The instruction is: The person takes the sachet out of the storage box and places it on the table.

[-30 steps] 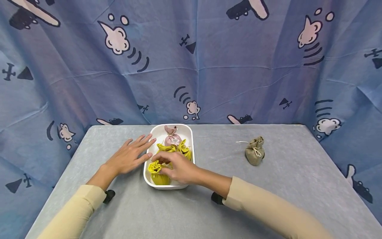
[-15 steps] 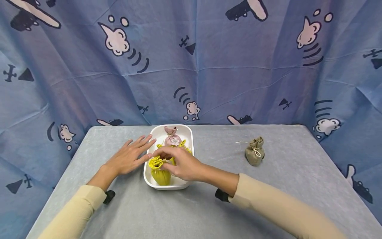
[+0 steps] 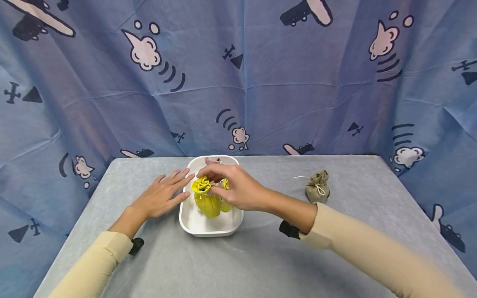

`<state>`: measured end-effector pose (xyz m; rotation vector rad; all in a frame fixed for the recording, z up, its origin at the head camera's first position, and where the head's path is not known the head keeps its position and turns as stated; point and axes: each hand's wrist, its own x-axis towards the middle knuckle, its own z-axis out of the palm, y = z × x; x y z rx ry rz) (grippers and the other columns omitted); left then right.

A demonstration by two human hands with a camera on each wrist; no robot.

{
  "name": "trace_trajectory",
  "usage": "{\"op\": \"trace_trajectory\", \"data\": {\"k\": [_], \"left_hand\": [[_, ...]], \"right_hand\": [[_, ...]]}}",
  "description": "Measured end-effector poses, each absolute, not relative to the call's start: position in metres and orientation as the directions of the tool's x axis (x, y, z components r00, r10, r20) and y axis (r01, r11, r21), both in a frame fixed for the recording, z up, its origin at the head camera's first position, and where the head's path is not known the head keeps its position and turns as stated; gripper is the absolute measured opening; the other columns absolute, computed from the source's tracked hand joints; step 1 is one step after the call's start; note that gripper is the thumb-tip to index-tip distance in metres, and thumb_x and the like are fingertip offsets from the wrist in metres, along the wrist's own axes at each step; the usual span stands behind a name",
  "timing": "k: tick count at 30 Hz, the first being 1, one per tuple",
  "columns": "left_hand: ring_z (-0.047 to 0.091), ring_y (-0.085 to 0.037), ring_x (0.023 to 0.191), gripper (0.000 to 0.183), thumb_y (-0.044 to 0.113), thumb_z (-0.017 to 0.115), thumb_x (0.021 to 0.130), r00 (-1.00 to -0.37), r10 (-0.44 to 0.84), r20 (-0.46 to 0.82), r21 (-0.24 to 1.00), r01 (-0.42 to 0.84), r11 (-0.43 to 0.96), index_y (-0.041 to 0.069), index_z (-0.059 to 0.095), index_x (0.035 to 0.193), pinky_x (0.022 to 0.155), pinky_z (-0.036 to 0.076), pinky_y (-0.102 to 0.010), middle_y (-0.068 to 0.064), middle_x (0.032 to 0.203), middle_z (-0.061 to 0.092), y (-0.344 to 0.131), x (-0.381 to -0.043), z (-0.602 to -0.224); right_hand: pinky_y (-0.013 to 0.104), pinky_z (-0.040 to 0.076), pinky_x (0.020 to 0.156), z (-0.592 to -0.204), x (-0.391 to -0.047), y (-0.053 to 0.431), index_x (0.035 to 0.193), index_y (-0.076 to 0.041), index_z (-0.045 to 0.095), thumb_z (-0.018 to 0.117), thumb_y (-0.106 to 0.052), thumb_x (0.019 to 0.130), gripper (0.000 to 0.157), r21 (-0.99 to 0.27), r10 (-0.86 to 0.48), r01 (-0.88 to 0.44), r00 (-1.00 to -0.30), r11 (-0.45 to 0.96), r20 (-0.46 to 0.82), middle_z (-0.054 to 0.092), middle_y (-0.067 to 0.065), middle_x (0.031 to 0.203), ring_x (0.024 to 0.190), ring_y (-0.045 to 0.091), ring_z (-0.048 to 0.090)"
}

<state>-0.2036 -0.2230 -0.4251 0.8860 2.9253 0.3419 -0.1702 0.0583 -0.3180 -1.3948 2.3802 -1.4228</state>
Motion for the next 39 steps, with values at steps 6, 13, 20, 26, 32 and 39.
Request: {"op": "trace_trajectory", "data": {"k": [6, 13, 20, 26, 32, 39], "left_hand": [[0.019, -0.031, 0.150, 0.063, 0.057, 0.034, 0.104, -0.833, 0.552, 0.008, 0.228, 0.539, 0.810, 0.028, 0.025, 0.160, 0.113, 0.018, -0.068, 0.001, 0.165, 0.019, -0.223, -0.203, -0.425], [0.020, -0.032, 0.150, 0.063, 0.053, 0.039, 0.104, -0.829, 0.559, 0.010, 0.221, 0.547, 0.807, 0.026, 0.026, 0.159, 0.112, 0.018, -0.069, -0.001, 0.165, 0.019, -0.223, -0.204, -0.425], [0.020, -0.032, 0.150, 0.063, 0.051, 0.041, 0.104, -0.829, 0.559, 0.006, 0.213, 0.547, 0.809, 0.026, 0.025, 0.160, 0.112, 0.018, -0.068, -0.001, 0.165, 0.018, -0.222, -0.204, -0.425], [0.019, -0.033, 0.150, 0.063, 0.051, 0.041, 0.104, -0.829, 0.559, 0.001, 0.220, 0.545, 0.809, 0.025, 0.025, 0.160, 0.113, 0.017, -0.068, -0.002, 0.165, 0.019, -0.221, -0.203, -0.425], [0.018, -0.032, 0.151, 0.064, 0.054, 0.038, 0.104, -0.834, 0.552, -0.007, 0.221, 0.537, 0.814, 0.027, 0.024, 0.160, 0.113, 0.017, -0.068, -0.001, 0.165, 0.018, -0.222, -0.203, -0.424], [0.019, -0.033, 0.150, 0.064, 0.055, 0.037, 0.104, -0.833, 0.553, -0.003, 0.219, 0.539, 0.813, 0.026, 0.024, 0.160, 0.113, 0.018, -0.068, -0.002, 0.165, 0.018, -0.221, -0.202, -0.424]], "right_hand": [[0.028, 0.054, 0.090, -0.307, -0.172, 0.074, 0.119, 0.002, 0.065, 0.069, 0.009, 0.087, 0.034, -0.702, -0.684, -0.683, -0.611, 0.201, 0.399, 0.067, 0.011, 0.124, 0.101, 0.016, 0.065], [0.029, 0.053, 0.091, -0.297, -0.174, 0.101, 0.124, -0.003, 0.065, 0.067, 0.010, 0.089, 0.037, -0.697, -0.651, -0.669, -0.653, 0.259, 0.386, 0.068, 0.005, 0.121, 0.104, 0.014, 0.065], [0.032, 0.054, 0.092, -0.295, -0.177, 0.136, 0.122, -0.003, 0.065, 0.070, 0.011, 0.087, 0.038, -0.690, -0.583, -0.643, -0.715, 0.332, 0.386, 0.069, 0.006, 0.117, 0.102, 0.018, 0.067], [0.033, 0.054, 0.091, -0.308, -0.179, 0.165, 0.119, -0.005, 0.066, 0.071, 0.011, 0.086, 0.037, -0.679, -0.521, -0.609, -0.767, 0.410, 0.374, 0.068, 0.004, 0.113, 0.102, 0.019, 0.066], [0.031, 0.054, 0.093, -0.324, -0.182, 0.185, 0.119, -0.004, 0.065, 0.070, 0.010, 0.087, 0.036, -0.702, -0.469, -0.555, -0.813, 0.446, 0.345, 0.064, 0.006, 0.113, 0.104, 0.021, 0.065], [0.021, 0.053, 0.089, -0.335, -0.186, 0.203, 0.120, -0.001, 0.064, 0.068, 0.012, 0.088, 0.035, -0.735, -0.424, -0.487, -0.856, 0.472, 0.295, 0.066, 0.011, 0.118, 0.107, 0.027, 0.067]]}}
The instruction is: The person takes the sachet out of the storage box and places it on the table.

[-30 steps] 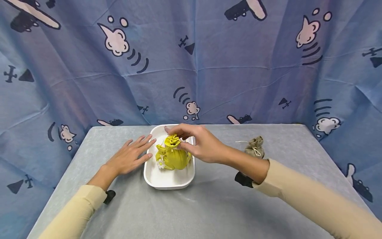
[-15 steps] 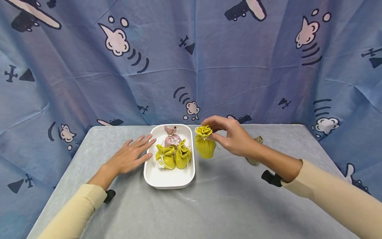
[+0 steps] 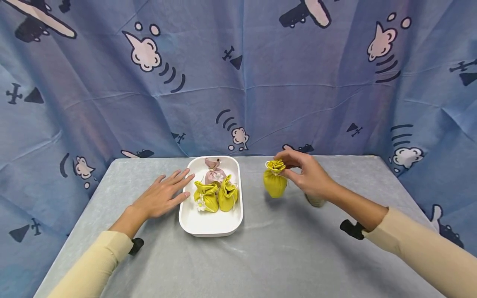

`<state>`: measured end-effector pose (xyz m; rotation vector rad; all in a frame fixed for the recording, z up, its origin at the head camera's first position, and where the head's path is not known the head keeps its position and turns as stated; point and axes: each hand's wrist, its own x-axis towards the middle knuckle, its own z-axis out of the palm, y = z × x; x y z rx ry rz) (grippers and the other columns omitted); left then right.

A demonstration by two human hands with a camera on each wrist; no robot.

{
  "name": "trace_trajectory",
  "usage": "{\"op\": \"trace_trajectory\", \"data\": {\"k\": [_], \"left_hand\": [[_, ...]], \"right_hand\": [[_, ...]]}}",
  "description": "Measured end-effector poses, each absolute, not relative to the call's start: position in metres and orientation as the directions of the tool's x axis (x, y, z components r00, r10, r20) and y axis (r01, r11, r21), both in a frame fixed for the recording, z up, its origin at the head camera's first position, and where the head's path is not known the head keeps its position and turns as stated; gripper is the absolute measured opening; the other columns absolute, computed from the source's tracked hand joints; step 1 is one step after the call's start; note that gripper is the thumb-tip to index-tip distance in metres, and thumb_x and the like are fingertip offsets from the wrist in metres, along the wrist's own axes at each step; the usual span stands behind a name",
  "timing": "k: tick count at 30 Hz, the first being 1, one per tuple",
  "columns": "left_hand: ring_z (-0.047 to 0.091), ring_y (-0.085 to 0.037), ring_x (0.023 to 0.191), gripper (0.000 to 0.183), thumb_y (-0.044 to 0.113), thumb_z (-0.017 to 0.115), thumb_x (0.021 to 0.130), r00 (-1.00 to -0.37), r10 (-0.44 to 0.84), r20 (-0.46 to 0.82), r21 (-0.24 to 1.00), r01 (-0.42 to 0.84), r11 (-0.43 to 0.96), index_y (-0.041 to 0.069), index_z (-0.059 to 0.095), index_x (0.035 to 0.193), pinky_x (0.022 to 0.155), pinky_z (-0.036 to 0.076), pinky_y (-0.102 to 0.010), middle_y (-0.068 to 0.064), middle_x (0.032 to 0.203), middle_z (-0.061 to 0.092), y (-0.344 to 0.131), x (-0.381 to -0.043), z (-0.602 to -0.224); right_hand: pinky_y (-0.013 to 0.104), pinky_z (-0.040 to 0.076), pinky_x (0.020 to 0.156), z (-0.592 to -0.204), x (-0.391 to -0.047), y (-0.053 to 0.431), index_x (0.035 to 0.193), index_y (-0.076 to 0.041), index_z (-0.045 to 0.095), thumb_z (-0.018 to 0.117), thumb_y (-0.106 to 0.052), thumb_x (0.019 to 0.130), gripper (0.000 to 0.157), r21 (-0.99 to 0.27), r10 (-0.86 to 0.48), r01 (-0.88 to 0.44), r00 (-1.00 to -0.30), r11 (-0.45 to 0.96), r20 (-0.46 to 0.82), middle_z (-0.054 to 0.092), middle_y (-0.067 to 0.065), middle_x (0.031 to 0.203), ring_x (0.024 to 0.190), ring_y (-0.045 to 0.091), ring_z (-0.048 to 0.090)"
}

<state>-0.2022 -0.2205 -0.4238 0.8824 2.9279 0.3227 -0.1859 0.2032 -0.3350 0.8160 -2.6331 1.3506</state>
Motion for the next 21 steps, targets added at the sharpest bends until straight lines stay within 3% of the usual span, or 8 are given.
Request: {"op": "trace_trajectory", "data": {"k": [16, 21], "left_hand": [[0.020, -0.033, 0.150, 0.062, 0.051, 0.042, 0.104, -0.840, 0.542, -0.002, 0.224, 0.528, 0.819, 0.027, 0.026, 0.160, 0.113, 0.019, -0.068, -0.002, 0.165, 0.020, -0.220, -0.202, -0.424], [0.021, -0.034, 0.149, 0.062, 0.050, 0.041, 0.105, -0.837, 0.547, 0.007, 0.223, 0.535, 0.815, 0.024, 0.027, 0.159, 0.112, 0.019, -0.069, -0.003, 0.165, 0.021, -0.221, -0.203, -0.425]], "right_hand": [[0.012, 0.049, 0.084, -0.367, -0.193, 0.239, 0.116, 0.002, 0.064, 0.068, 0.013, 0.086, 0.032, -0.702, -0.371, -0.456, -0.884, 0.547, 0.286, 0.070, 0.015, 0.110, 0.100, 0.031, 0.068], [0.018, 0.052, 0.082, -0.374, -0.194, 0.249, 0.116, -0.001, 0.065, 0.069, 0.010, 0.087, 0.032, -0.696, -0.351, -0.430, -0.898, 0.575, 0.266, 0.070, 0.014, 0.110, 0.097, 0.030, 0.069]]}}
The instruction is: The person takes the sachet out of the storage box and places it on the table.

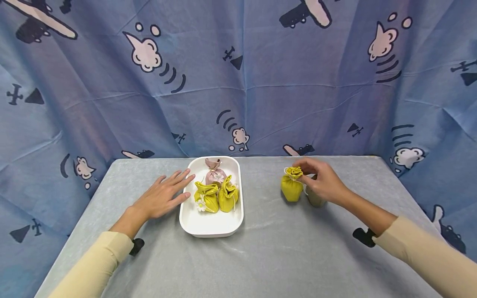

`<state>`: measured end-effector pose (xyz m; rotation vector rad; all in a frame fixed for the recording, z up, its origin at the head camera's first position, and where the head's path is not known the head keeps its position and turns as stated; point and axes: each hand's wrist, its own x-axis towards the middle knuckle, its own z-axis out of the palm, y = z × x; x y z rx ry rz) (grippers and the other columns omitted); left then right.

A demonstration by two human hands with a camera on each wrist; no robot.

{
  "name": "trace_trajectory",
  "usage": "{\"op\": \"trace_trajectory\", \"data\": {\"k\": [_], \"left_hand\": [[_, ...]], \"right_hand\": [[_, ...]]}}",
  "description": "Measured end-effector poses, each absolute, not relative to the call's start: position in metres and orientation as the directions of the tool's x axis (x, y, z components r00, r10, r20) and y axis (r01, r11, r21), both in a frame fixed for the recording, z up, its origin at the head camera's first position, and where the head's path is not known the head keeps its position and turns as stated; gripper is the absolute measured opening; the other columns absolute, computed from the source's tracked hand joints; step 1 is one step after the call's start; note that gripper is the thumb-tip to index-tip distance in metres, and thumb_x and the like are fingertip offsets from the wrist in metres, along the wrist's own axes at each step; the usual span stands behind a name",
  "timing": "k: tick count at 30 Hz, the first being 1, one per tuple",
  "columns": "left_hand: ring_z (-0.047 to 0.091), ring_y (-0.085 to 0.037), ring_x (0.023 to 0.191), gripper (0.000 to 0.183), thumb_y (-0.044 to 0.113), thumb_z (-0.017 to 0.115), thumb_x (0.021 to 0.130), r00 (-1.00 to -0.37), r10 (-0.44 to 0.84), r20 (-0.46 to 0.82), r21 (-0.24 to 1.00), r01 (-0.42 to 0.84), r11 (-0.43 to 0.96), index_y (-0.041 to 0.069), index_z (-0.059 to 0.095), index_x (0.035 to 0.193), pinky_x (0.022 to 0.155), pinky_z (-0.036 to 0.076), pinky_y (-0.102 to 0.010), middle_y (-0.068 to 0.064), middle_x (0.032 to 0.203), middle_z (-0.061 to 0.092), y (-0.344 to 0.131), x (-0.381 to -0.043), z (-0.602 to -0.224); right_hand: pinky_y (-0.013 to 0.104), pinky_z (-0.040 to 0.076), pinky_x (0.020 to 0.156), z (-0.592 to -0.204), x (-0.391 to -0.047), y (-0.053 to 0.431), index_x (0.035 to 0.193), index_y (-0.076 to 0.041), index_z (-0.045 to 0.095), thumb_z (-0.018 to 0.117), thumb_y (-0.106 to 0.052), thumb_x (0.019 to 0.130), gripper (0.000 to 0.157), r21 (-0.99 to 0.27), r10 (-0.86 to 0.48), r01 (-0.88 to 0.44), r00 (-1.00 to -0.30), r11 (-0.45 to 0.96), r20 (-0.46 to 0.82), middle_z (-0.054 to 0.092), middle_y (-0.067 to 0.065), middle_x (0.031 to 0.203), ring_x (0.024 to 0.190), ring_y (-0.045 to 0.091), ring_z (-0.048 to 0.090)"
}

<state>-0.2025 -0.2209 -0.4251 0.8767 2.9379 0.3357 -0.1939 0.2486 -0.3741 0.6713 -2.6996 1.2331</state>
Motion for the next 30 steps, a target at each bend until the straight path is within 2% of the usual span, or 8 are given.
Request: {"op": "trace_trajectory", "data": {"k": [7, 14, 24, 30], "left_hand": [[0.021, -0.034, 0.149, 0.062, 0.050, 0.041, 0.105, -0.837, 0.547, 0.013, 0.224, 0.536, 0.814, 0.024, 0.028, 0.159, 0.112, 0.020, -0.068, -0.003, 0.165, 0.021, -0.221, -0.202, -0.425], [0.021, -0.033, 0.150, 0.062, 0.049, 0.043, 0.104, -0.837, 0.547, 0.014, 0.231, 0.535, 0.813, 0.024, 0.028, 0.159, 0.112, 0.019, -0.068, -0.002, 0.165, 0.021, -0.220, -0.202, -0.425], [0.021, -0.033, 0.150, 0.062, 0.050, 0.042, 0.104, -0.840, 0.543, 0.005, 0.231, 0.529, 0.816, 0.026, 0.026, 0.159, 0.113, 0.019, -0.068, -0.002, 0.165, 0.020, -0.220, -0.201, -0.424], [0.020, -0.033, 0.150, 0.062, 0.049, 0.043, 0.104, -0.839, 0.545, 0.006, 0.236, 0.531, 0.814, 0.025, 0.027, 0.159, 0.113, 0.019, -0.067, -0.002, 0.165, 0.020, -0.220, -0.201, -0.423]], "right_hand": [[0.028, 0.054, 0.084, -0.381, -0.195, 0.257, 0.115, -0.002, 0.066, 0.067, 0.010, 0.088, 0.030, -0.683, -0.324, -0.407, -0.911, 0.606, 0.255, 0.071, 0.014, 0.109, 0.099, 0.031, 0.068], [0.051, 0.053, 0.090, -0.387, -0.196, 0.262, 0.112, -0.002, 0.065, 0.067, 0.011, 0.087, 0.028, -0.692, -0.336, -0.389, -0.916, 0.608, 0.220, 0.070, 0.012, 0.109, 0.103, 0.032, 0.067], [0.054, 0.051, 0.091, -0.386, -0.197, 0.266, 0.116, -0.001, 0.064, 0.069, 0.010, 0.085, 0.034, -0.657, -0.359, -0.403, -0.909, 0.637, 0.210, 0.068, 0.014, 0.114, 0.109, 0.037, 0.065], [0.056, 0.048, 0.095, -0.377, -0.198, 0.263, 0.123, -0.001, 0.063, 0.068, 0.001, 0.089, 0.035, -0.646, -0.381, -0.408, -0.905, 0.645, 0.190, 0.066, 0.016, 0.121, 0.113, 0.037, 0.062]]}}
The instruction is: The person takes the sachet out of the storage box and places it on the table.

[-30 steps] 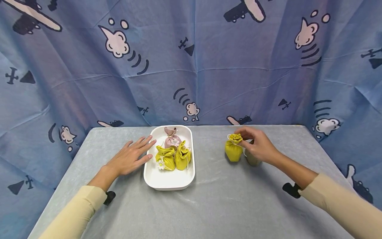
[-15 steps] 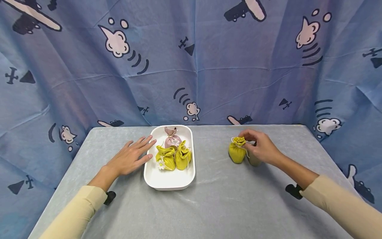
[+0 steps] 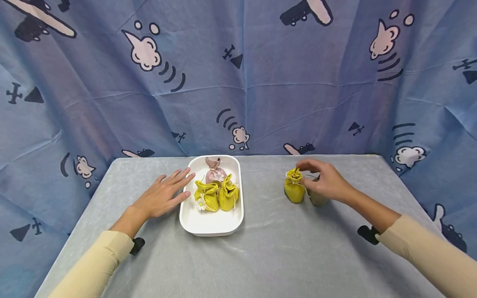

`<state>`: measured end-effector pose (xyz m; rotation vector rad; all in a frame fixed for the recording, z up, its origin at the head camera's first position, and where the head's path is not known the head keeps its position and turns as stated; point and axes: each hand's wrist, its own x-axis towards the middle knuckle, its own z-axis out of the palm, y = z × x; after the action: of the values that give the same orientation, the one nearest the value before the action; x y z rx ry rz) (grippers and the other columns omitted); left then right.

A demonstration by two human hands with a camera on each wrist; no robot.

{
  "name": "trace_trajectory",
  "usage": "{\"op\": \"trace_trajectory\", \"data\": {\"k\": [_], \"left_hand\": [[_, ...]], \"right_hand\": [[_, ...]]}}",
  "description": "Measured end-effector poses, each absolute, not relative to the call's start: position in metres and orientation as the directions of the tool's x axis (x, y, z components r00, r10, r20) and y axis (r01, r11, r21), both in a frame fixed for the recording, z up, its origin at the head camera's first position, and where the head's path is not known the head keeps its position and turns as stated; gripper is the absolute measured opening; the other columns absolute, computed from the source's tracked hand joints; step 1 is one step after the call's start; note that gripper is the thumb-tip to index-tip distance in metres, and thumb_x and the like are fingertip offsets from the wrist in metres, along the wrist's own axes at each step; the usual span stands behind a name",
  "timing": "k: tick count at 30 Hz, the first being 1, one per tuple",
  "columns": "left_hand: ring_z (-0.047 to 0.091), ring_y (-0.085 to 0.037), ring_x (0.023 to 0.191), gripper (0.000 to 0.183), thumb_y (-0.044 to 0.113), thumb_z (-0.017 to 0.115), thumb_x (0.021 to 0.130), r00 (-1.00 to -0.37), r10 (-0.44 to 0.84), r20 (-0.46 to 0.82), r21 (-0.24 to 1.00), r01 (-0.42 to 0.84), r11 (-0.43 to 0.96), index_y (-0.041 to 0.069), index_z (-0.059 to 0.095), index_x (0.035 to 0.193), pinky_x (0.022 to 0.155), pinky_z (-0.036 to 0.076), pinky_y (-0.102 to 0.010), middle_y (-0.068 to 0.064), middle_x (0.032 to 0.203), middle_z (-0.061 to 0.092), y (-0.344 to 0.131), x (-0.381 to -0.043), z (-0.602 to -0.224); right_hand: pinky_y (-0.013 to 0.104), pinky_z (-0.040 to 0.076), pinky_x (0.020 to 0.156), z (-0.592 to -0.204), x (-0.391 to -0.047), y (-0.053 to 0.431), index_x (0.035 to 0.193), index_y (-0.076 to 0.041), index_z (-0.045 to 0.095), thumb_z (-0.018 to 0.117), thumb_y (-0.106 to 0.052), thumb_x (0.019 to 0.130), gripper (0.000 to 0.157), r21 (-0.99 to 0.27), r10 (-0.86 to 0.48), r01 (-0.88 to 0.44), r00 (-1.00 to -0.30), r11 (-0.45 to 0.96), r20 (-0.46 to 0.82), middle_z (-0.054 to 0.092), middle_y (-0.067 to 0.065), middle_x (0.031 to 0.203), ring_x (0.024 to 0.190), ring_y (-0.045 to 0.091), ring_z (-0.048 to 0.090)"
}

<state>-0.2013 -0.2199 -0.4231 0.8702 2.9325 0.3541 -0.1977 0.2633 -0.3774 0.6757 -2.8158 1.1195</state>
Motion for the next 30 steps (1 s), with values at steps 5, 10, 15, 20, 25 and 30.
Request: {"op": "trace_trajectory", "data": {"k": [5, 10, 15, 20, 25, 30], "left_hand": [[0.020, -0.032, 0.150, 0.062, 0.051, 0.041, 0.104, -0.837, 0.547, 0.005, 0.235, 0.533, 0.813, 0.025, 0.027, 0.159, 0.113, 0.019, -0.067, -0.001, 0.165, 0.020, -0.220, -0.202, -0.423], [0.021, -0.033, 0.150, 0.064, 0.054, 0.038, 0.104, -0.838, 0.545, 0.004, 0.235, 0.531, 0.814, 0.025, 0.026, 0.160, 0.113, 0.018, -0.067, -0.001, 0.165, 0.019, -0.221, -0.203, -0.423], [0.020, -0.033, 0.150, 0.064, 0.055, 0.037, 0.104, -0.838, 0.545, 0.004, 0.236, 0.530, 0.814, 0.026, 0.025, 0.160, 0.113, 0.018, -0.067, -0.001, 0.165, 0.019, -0.222, -0.203, -0.423], [0.020, -0.032, 0.150, 0.064, 0.054, 0.038, 0.104, -0.839, 0.544, -0.002, 0.236, 0.528, 0.816, 0.026, 0.025, 0.160, 0.113, 0.018, -0.067, -0.001, 0.165, 0.019, -0.222, -0.203, -0.424], [0.020, -0.032, 0.150, 0.064, 0.054, 0.039, 0.104, -0.841, 0.541, -0.005, 0.241, 0.524, 0.817, 0.026, 0.025, 0.160, 0.113, 0.018, -0.067, -0.001, 0.165, 0.019, -0.222, -0.202, -0.424], [0.020, -0.032, 0.150, 0.062, 0.051, 0.042, 0.104, -0.841, 0.541, 0.000, 0.243, 0.525, 0.816, 0.026, 0.026, 0.159, 0.113, 0.018, -0.067, -0.001, 0.165, 0.020, -0.223, -0.202, -0.425]], "right_hand": [[0.053, 0.045, 0.099, -0.370, -0.201, 0.257, 0.127, -0.002, 0.063, 0.068, -0.004, 0.090, 0.037, -0.632, -0.396, -0.440, -0.891, 0.638, 0.221, 0.065, 0.015, 0.124, 0.116, 0.034, 0.060], [0.051, 0.044, 0.100, -0.362, -0.204, 0.244, 0.129, -0.004, 0.062, 0.072, -0.009, 0.090, 0.040, -0.654, -0.406, -0.455, -0.882, 0.604, 0.240, 0.065, 0.013, 0.127, 0.118, 0.032, 0.059], [0.054, 0.043, 0.103, -0.358, -0.206, 0.226, 0.132, -0.005, 0.060, 0.075, -0.013, 0.090, 0.045, -0.700, -0.432, -0.449, -0.875, 0.555, 0.219, 0.063, 0.015, 0.130, 0.122, 0.032, 0.057], [0.053, 0.044, 0.103, -0.358, -0.207, 0.203, 0.134, -0.006, 0.059, 0.079, -0.014, 0.087, 0.052, -0.718, -0.474, -0.474, -0.851, 0.509, 0.226, 0.062, 0.013, 0.132, 0.122, 0.029, 0.059], [0.048, 0.046, 0.103, -0.359, -0.207, 0.178, 0.137, -0.006, 0.057, 0.082, -0.013, 0.083, 0.060, -0.742, -0.515, -0.490, -0.826, 0.459, 0.227, 0.060, 0.011, 0.137, 0.121, 0.027, 0.061], [0.042, 0.047, 0.104, -0.362, -0.206, 0.155, 0.142, -0.006, 0.053, 0.083, -0.009, 0.082, 0.067, -0.776, -0.551, -0.478, -0.809, 0.411, 0.206, 0.055, 0.010, 0.143, 0.124, 0.027, 0.059]]}}
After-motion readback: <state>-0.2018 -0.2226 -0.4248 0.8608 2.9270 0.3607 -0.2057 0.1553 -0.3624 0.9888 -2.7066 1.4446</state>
